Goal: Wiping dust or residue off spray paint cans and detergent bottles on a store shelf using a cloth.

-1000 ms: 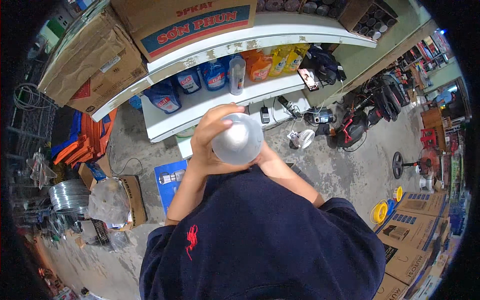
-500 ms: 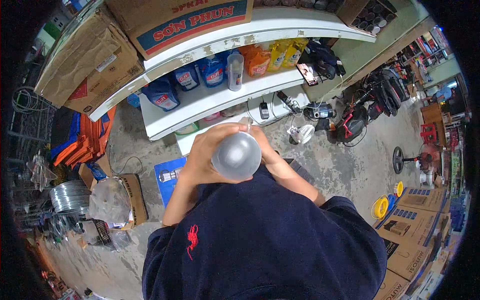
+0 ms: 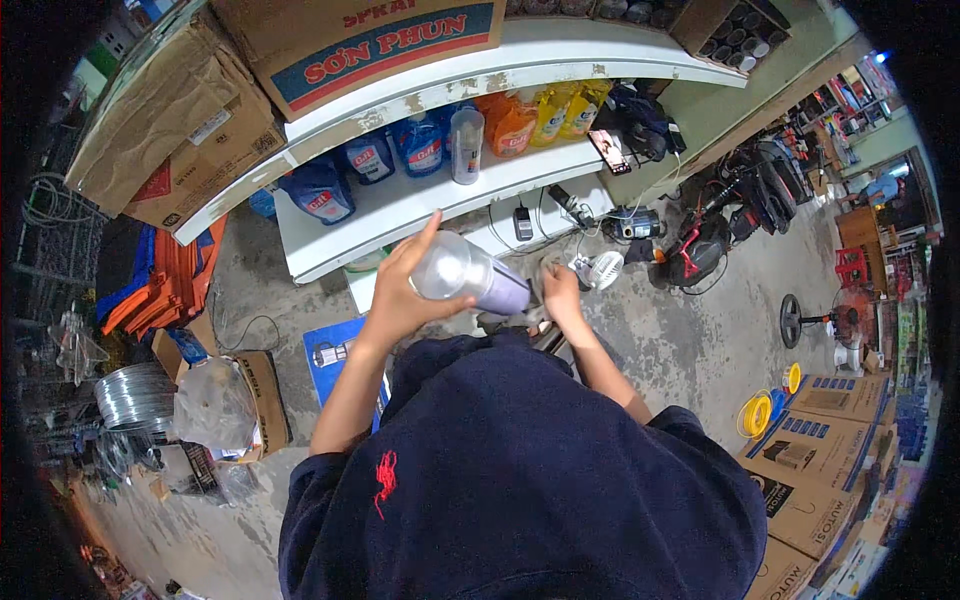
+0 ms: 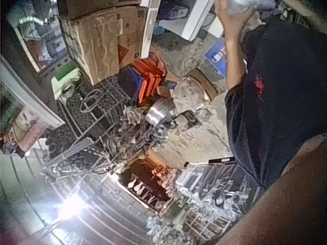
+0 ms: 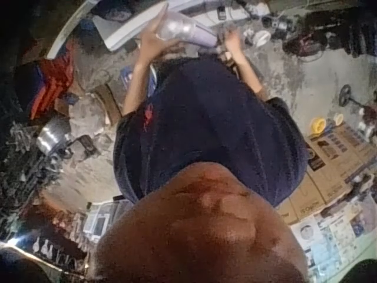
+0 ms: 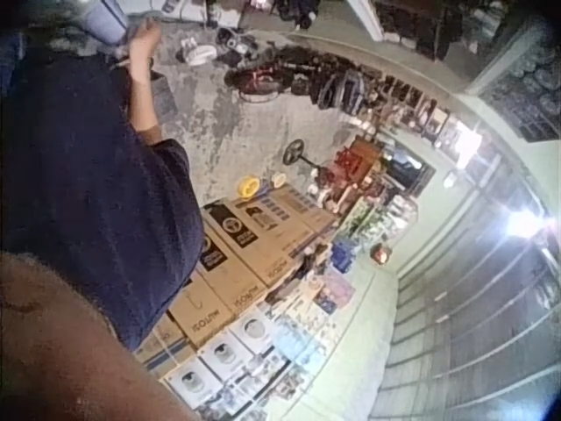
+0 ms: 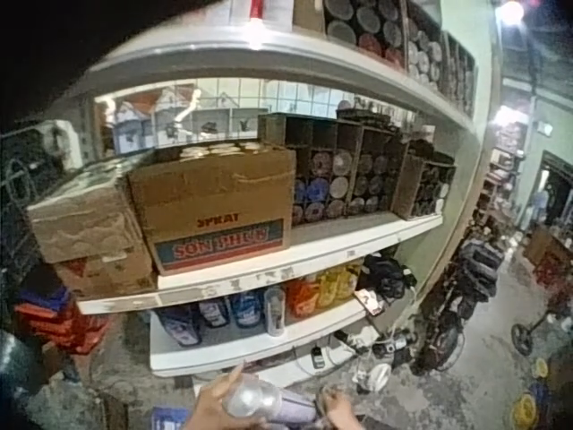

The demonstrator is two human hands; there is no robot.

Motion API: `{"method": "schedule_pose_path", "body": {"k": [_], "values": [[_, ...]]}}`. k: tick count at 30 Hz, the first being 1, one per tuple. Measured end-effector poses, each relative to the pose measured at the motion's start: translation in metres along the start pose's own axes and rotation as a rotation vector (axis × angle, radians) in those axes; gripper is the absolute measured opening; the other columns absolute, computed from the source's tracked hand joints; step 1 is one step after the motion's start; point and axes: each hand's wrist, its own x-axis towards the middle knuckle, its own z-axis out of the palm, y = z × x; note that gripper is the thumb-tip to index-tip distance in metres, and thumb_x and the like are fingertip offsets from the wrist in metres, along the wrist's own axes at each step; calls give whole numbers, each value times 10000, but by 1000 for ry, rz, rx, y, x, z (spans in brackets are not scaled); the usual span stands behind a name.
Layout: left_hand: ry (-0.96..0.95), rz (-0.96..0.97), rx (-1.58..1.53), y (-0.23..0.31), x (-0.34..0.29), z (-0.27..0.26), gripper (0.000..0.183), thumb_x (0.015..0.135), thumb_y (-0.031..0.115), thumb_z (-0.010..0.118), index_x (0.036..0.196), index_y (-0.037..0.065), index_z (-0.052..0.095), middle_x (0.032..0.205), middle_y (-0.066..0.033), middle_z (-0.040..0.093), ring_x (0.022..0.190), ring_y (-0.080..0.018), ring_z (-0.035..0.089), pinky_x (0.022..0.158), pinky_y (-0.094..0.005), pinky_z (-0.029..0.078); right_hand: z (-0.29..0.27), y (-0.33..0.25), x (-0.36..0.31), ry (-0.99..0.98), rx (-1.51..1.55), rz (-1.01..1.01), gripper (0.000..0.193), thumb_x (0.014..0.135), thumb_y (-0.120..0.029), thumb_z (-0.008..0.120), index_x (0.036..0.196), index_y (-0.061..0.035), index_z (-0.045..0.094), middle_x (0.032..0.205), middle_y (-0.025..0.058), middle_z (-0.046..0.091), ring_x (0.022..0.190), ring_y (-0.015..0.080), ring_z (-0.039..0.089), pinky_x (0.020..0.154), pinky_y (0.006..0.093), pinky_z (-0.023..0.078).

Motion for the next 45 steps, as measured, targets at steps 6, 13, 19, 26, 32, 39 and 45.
{"method": "schedule_pose_path", "body": {"k": [6,13,19,26,32,39,45], "values": [[111,-92,212,-57,24,1,717,468,260,734,1088,55,440,958,-157,525,917,-280,491,797,-336,379,-23,47,-6,-25,18,95,262,739,-152,450,571,48,423,452,140,372,454,113,356,440,332,313],[277,-199,341,-142,78,-7,668,483,240,719,1047,26,432,974,-179,507,901,-306,486,770,-337,386,-31,60,-22,-3,4,165,264,754,-167,450,587,37,444,455,95,395,460,103,371,456,305,336],[63,-480,474,-204,120,-9,715,494,256,708,1086,14,389,1039,-181,475,965,-273,459,801,-315,379,-39,62,-20,3,166,243,269,754,-161,433,555,20,424,462,8,376,479,68,347,435,274,312],[330,-245,532,-280,125,-4,717,495,379,702,1053,15,438,1095,-166,431,1027,-279,389,875,-317,305,-40,77,-28,1,210,220,287,756,-184,431,540,4,412,458,-2,367,464,68,342,427,266,299],[284,-236,716,-283,148,-3,806,481,425,694,1081,-25,398,1114,-190,403,1070,-316,328,918,-348,246,-41,75,-31,-7,281,306,294,768,-196,418,533,-21,424,465,-17,378,453,60,344,417,247,278],[350,-194,699,-301,143,-8,813,508,331,696,1168,61,305,1192,-171,313,1104,-318,286,921,-348,251,-30,76,-12,-52,175,236,251,780,-166,422,575,-20,435,513,-40,395,488,50,342,433,231,287],[424,-271,576,-234,111,5,397,629,286,617,922,38,518,938,-165,514,891,-328,461,767,-389,362,-26,41,0,-16,146,221,250,754,-177,421,618,33,436,501,21,412,514,84,376,466,269,330]]}}
